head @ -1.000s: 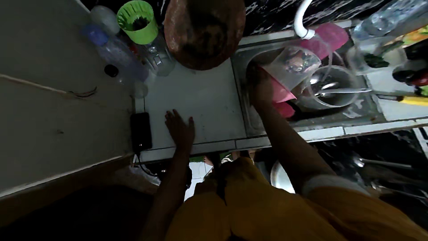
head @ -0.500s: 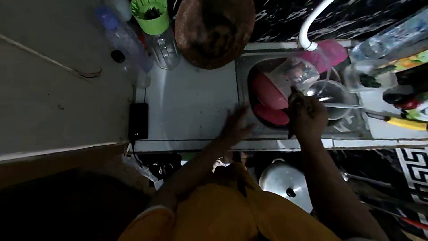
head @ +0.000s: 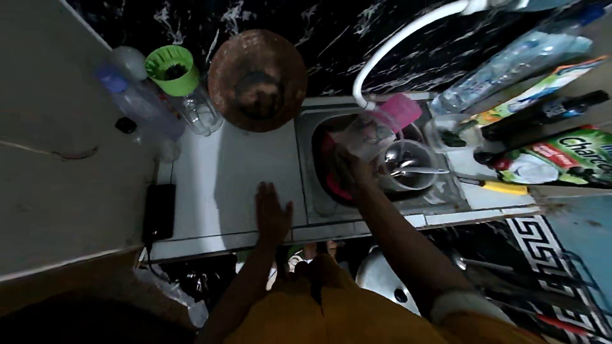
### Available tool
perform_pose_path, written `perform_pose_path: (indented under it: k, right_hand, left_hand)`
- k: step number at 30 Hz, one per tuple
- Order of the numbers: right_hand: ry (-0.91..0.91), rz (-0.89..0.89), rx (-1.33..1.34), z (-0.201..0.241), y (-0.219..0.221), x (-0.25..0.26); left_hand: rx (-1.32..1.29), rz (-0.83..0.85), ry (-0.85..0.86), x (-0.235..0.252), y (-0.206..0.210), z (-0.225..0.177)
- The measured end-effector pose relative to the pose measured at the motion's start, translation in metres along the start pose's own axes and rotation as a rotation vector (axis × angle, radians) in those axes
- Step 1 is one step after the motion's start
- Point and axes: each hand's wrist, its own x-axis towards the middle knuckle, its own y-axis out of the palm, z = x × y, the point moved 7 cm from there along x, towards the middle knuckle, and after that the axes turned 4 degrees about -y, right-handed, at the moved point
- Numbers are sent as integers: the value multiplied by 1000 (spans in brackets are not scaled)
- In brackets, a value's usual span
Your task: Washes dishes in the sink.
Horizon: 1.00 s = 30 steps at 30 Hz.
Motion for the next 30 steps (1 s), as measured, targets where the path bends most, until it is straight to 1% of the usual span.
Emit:
perform_pose_path:
  k: [1, 2, 3, 4, 6, 7, 9, 10, 11, 13, 14, 15, 16, 18, 19, 20, 22, 24, 25, 27, 30]
  right_hand:
    - [-20, 33, 96, 13, 15, 22]
    - [-54, 59, 189, 26, 29, 49]
    - [-77, 61, 223, 39, 38, 72]
    - [-95, 33, 179, 52, 39, 85]
    - [-113, -48, 34, 73, 32, 85]
    - [-159, -48, -31, 78, 24, 79]
    - [-323, -22, -249, 73, -9, 62]
    - [-373, -40, -418, 66, -36, 53]
    - [-367, -94, -593, 52, -69, 46]
    - [-286, -174, -921, 9, -142, 40]
    - [-234, -132, -1047, -12, -173, 39]
    - [-192, -40, -1154, -33, -197, 36]
    - [-195, 63, -1252, -49, -215, 33]
    - [-282, 200, -1363, -62, -235, 29]
    - [-311, 249, -1372, -62, -239, 30]
    - [-314, 311, -1372, -60, -241, 32]
    - [-311, 447, -1352, -47, -238, 40]
    - [-349, 496, -1295, -16, -234, 45]
    - [-354, 492, -1249, 3, -235, 47]
    - [-297, 459, -1149, 40, -239, 54]
    - [-364, 359, -954, 84, -242, 76]
  left_hand:
    - [-27, 59, 144, 3, 15, -36]
    - [-33, 158, 277, 5, 29, -67]
    - [-20, 256, 386, 7, 39, -91]
    - [-7, 332, 449, 9, 44, -108]
    - [4, 409, 466, 16, 43, -121]
    - [2, 410, 466, 16, 42, -120]
    - [18, 392, 467, 15, 44, -114]
    - [22, 375, 467, 15, 44, -111]
    - [20, 359, 456, 14, 44, -109]
    - [-49, 326, 398, 16, 41, -106]
    - [-132, 285, 357, 17, 37, -105]
    - [-216, 244, 294, 18, 32, -105]
    - [-288, 216, 209, 21, 27, -107]
    - [-413, 188, 16, 23, 16, -118]
    - [-473, 194, -67, 23, 11, -127]
    - [-542, 194, -123, 23, 7, -138]
    - [-699, 137, -157, 24, 1, -161]
    - [-803, 61, -160, 27, -7, -184]
    - [-824, 44, -168, 27, -10, -192]
    - [-845, 17, -176, 26, -15, -207]
    - [-876, 29, -181, 23, -15, -222]
